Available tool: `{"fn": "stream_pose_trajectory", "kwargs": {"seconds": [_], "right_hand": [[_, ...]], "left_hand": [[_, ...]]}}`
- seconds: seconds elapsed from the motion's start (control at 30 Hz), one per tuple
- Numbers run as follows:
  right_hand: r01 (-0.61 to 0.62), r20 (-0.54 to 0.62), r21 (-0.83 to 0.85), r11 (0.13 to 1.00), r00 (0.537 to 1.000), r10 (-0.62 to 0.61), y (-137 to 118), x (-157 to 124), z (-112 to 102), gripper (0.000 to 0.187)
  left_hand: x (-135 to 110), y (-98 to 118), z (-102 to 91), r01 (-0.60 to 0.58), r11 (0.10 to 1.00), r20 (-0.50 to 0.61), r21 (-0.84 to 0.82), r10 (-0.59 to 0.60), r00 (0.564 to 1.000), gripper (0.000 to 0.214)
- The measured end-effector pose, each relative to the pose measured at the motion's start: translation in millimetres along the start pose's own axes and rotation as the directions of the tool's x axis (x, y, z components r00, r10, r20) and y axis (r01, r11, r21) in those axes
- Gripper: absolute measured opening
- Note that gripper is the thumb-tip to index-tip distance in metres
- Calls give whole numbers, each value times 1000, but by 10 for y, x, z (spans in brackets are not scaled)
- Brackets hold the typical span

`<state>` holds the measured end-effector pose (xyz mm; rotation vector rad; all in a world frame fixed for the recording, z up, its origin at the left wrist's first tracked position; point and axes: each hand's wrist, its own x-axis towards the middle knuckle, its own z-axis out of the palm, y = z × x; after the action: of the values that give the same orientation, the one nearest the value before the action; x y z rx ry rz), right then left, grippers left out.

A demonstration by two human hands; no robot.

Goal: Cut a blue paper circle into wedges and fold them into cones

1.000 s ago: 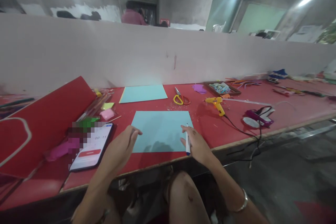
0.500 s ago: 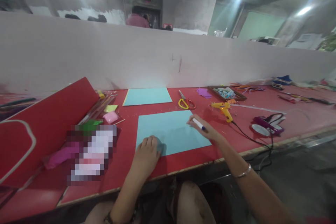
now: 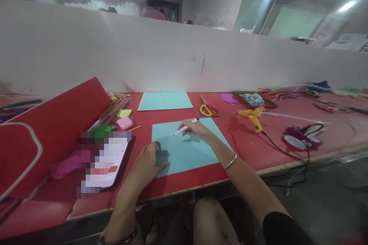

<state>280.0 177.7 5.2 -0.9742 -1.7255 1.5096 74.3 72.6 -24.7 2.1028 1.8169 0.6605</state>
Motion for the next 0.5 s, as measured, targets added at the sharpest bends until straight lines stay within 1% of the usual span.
{"fn": "stream_pose_trajectory", "kwargs": {"seconds": [0.13, 0.27, 0.5], "right_hand": [[-57, 107, -72, 996, 992, 64, 32, 39, 120, 26], [-79, 211, -147, 986, 971, 110, 43, 14, 136, 31], [-83, 296, -231, 970, 943, 151, 53, 62, 146, 32]], "left_hand": [[-28, 43, -30, 27, 999, 44, -27, -26, 999, 45], [-9, 74, -59, 53, 999, 89, -6, -52, 995, 50], [-3, 34, -77, 73, 997, 111, -38, -68, 991, 51]]}}
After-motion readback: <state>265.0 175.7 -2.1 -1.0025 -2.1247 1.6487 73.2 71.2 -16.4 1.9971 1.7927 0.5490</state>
